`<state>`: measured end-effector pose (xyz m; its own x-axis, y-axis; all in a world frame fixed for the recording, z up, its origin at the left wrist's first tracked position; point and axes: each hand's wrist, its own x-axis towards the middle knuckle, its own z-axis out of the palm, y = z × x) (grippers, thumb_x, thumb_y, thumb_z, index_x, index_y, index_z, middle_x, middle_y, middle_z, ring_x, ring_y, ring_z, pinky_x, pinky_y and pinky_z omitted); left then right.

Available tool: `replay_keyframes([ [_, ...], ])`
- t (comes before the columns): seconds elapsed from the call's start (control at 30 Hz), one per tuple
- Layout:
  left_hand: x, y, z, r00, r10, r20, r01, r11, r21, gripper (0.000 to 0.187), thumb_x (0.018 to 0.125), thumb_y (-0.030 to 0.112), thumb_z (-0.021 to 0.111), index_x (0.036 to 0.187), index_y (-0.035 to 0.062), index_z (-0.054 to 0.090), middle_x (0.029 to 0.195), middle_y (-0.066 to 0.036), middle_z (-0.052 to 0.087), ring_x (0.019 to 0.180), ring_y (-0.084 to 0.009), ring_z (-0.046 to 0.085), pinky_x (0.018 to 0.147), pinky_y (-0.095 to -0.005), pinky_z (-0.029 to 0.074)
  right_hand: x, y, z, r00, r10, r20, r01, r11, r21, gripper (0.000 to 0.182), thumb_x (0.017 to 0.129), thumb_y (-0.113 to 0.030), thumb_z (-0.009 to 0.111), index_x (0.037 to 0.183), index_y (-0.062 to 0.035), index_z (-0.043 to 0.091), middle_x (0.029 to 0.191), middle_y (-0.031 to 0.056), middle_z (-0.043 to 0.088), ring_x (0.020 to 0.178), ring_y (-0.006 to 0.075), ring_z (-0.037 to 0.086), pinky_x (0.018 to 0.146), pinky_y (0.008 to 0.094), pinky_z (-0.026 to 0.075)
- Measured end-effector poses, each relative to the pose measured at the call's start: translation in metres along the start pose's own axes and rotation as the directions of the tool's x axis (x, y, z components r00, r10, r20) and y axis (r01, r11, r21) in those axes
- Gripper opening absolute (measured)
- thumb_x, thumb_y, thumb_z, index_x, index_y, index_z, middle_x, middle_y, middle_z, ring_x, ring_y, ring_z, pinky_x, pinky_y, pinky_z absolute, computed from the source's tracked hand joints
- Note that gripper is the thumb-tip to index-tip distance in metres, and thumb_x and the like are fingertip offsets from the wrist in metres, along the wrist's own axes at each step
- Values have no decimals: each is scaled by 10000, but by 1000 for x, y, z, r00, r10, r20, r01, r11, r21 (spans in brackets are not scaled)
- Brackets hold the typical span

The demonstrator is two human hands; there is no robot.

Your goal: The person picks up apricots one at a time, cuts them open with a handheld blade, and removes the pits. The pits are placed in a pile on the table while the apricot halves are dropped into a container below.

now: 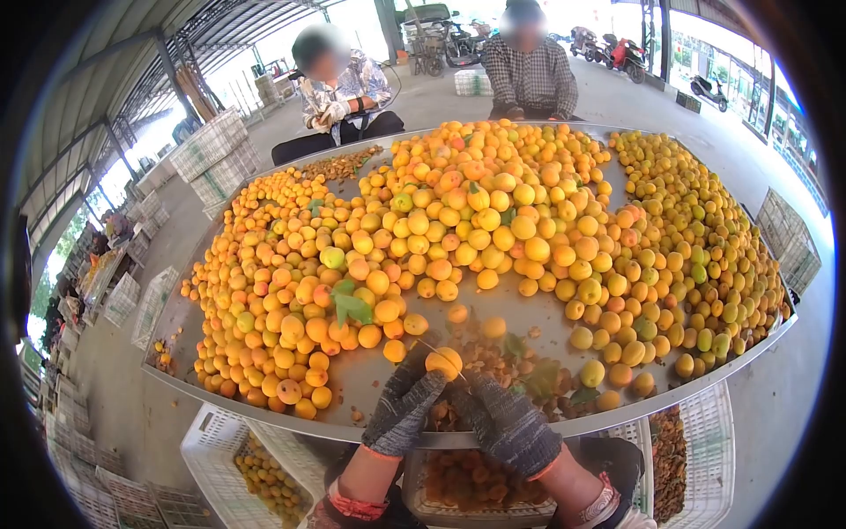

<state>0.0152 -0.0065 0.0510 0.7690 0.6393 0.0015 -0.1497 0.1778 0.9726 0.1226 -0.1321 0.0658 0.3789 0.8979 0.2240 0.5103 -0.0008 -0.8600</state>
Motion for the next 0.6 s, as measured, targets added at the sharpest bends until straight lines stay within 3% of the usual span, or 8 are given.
replay_keyframes([
  [0.07,0,-3,1,998,26,-49,-28,998,-49,394,896,279,487,1187,15,461,1106,-86,539,959,-138,530,807,-255,438,4,3,-3,974,-222,47,226,963,-144,263,837,-57,496,1093,-15,543,1031,175,549,898,299,576,699,370,482],
  [0.1,-1,0,3,998,10,-68,-14,998,-56,388,888,262,507,1181,12,463,1094,-78,542,952,-135,530,810,-255,436,3,7,-1,974,-221,47,226,963,-144,263,837,-57,496,1093,-15,543,1031,175,549,898,299,576,699,370,482],
  [0.17,-2,2,8,997,-4,-82,-1,998,-62,384,879,245,526,1176,8,464,1081,-69,545,946,-133,529,813,-255,434,2,13,5,917,-392,71,379,805,-457,313,829,-80,520,1135,-18,504,936,187,582,804,317,596,625,381,486],
  [0.2,-2,0,13,995,-11,-95,-4,986,-166,377,882,230,525,1172,-4,464,1071,-67,546,941,-127,527,809,-254,439,1,8,7,918,-391,71,378,804,-458,313,829,-80,520,1135,-18,504,936,187,582,804,317,596,625,381,486],
  [0.27,-3,-3,15,994,-25,-110,-6,963,-271,370,885,215,523,1168,-16,463,1061,-65,547,937,-121,524,804,-253,444,-1,-9,16,994,90,-55,-94,994,-60,308,820,1,526,1127,2,499,1015,156,587,926,276,581,783,325,459],
  [0.4,-5,3,17,984,-91,-152,52,969,-243,323,872,171,542,1134,-9,484,1003,-60,558,860,-106,530,758,-238,447,1,-1,25,993,76,-89,-85,991,-100,307,835,-8,515,1141,0,486,1013,156,588,921,271,583,788,323,455],
  [0.5,-3,2,16,986,-67,-155,33,976,-215,280,859,138,557,1093,-7,507,937,-41,570,818,-91,528,722,-224,444,-1,4,28,992,128,11,-124,975,-186,326,848,-19,511,1170,1,462,1022,151,585,931,235,578,796,320,451],
  [0.6,-4,-1,13,993,-3,-122,-18,985,-170,236,847,127,570,1039,-5,536,880,-23,577,786,-79,521,682,-214,435,-3,10,35,997,-29,-75,28,999,-18,351,854,-17,509,1199,-8,444,1034,145,574,935,208,564,797,320,451],
])
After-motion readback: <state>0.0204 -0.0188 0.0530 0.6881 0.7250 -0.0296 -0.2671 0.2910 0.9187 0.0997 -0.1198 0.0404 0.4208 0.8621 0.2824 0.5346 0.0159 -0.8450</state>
